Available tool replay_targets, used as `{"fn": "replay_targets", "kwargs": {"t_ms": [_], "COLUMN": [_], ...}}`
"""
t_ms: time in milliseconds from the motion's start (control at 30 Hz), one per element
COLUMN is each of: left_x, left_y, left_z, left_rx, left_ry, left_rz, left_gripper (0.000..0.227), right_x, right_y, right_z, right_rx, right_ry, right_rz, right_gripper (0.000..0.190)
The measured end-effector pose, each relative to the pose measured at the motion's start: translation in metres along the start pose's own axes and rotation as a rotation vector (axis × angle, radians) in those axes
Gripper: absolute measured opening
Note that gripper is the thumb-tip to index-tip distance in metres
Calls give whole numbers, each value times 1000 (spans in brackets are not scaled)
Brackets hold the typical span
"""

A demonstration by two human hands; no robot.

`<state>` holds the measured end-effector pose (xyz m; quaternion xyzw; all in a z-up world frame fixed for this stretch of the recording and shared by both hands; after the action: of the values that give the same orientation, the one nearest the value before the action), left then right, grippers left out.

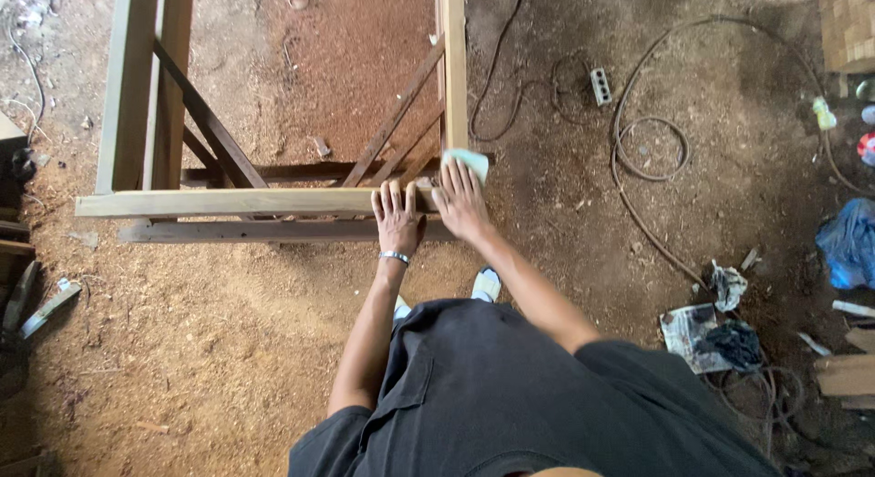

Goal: The person is using a piece of sandpaper to smooth the surfaces and edges of a large wooden frame, moving the sandpaper back and forth along the wood by hand.

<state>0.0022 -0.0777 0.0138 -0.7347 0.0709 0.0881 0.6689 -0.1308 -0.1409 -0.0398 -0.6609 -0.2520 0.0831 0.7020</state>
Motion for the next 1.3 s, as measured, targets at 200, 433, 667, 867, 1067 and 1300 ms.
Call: {"fn": "replay_targets", "kwargs": {"t_ms": [200, 433, 667, 867, 1067, 1300], "left_x": [1, 2, 2, -13, -90, -95], "left_y": [3, 10, 17, -30, -34, 0], "left_z": [1, 0, -4, -6, -9, 5], "left_rx": [2, 26, -35, 0, 151, -134], "left_ry": [-11, -18, -22, -44, 261, 241], "left_rz": [7, 2, -34, 114, 203, -31], "left_gripper": [86, 86, 87, 87, 82, 81], "right_x": [-1, -8, 0, 16, -3, -82], "right_y": [-1, 0, 6, -29, -43, -120], "right_z": [3, -26, 18, -4, 4, 108], "right_rx": [61, -46, 15, 249, 198, -210], "right_ry": [-1, -32, -35, -44, -79, 174], "right_rz": [53, 26, 56, 103, -855, -981], "right_gripper": [70, 70, 74, 90, 63, 44]}}
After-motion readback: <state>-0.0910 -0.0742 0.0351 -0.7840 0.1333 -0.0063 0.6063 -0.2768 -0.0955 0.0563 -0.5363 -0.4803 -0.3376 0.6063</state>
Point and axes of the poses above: each hand's wrist, its own z-axis away from the middle knuckle, its own y-axis out of the palm, x = y × z, the point moved 8 cm from there along -z, towards the middle knuckle, and after that the axes turned 1 degree about -z, right-handed, at the moved point
